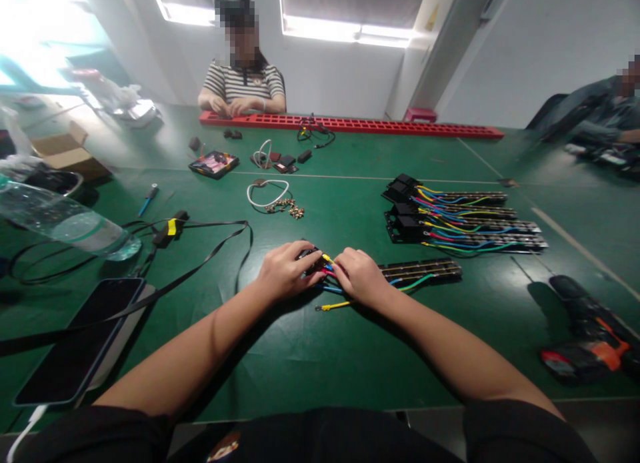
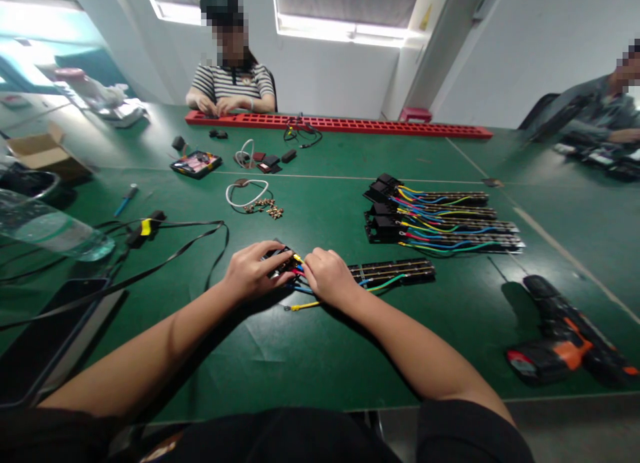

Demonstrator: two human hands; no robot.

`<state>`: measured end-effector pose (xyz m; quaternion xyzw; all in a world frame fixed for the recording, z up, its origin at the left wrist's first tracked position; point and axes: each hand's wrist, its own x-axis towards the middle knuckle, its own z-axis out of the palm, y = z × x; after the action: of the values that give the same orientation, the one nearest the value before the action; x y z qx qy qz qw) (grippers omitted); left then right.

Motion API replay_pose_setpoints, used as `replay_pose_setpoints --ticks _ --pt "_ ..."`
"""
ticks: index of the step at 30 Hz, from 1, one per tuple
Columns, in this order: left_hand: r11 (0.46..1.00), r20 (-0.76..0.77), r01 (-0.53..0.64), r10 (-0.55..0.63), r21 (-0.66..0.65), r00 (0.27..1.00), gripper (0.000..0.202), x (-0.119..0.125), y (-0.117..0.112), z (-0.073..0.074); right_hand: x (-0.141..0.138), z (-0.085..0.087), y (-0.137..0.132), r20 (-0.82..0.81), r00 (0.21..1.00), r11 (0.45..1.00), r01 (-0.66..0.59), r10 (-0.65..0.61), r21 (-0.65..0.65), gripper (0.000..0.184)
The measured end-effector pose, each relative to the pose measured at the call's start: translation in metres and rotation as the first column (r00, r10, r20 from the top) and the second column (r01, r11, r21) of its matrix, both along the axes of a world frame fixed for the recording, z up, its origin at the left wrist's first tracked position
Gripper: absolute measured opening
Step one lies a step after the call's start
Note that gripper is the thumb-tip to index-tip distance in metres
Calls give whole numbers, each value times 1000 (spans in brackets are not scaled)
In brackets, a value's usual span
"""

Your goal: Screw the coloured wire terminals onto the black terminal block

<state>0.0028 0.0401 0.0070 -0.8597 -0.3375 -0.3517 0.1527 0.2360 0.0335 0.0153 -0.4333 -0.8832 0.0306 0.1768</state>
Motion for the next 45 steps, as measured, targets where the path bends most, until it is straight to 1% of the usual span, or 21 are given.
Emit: replay_pose_setpoints --ticks 9,17,23,30,34,38,45 --pt "1000 -30 -13 13 8 999 33 1 0 1 1 1 3 -62 998 998 -20 16 -65 19" --pt "999 -64 -15 12 -44 998 33 0 0 3 1 2 5 -122 993 992 -24 9 -123 16" --pt "998 -75 -25 20 -65 997 33 0 1 4 2 4 6 -111 994 988 -12 -4 -151 14" --pt "998 -90 -12 7 -62 996 34 -1 2 5 -1 13 2 -25 999 992 33 -36 -123 19" --pt "997 -87 -7 1 -70 996 34 0 2 6 -2 15 1 11 999 993 40 -39 -108 19" --pt "997 -90 -14 7 -74 996 34 0 2 5 -1 11 3 6 1000 993 17 -17 -114 19" --pt "996 -86 -7 0 -84 996 35 -1 2 4 1 8 5 -53 999 992 -13 7 -123 18"
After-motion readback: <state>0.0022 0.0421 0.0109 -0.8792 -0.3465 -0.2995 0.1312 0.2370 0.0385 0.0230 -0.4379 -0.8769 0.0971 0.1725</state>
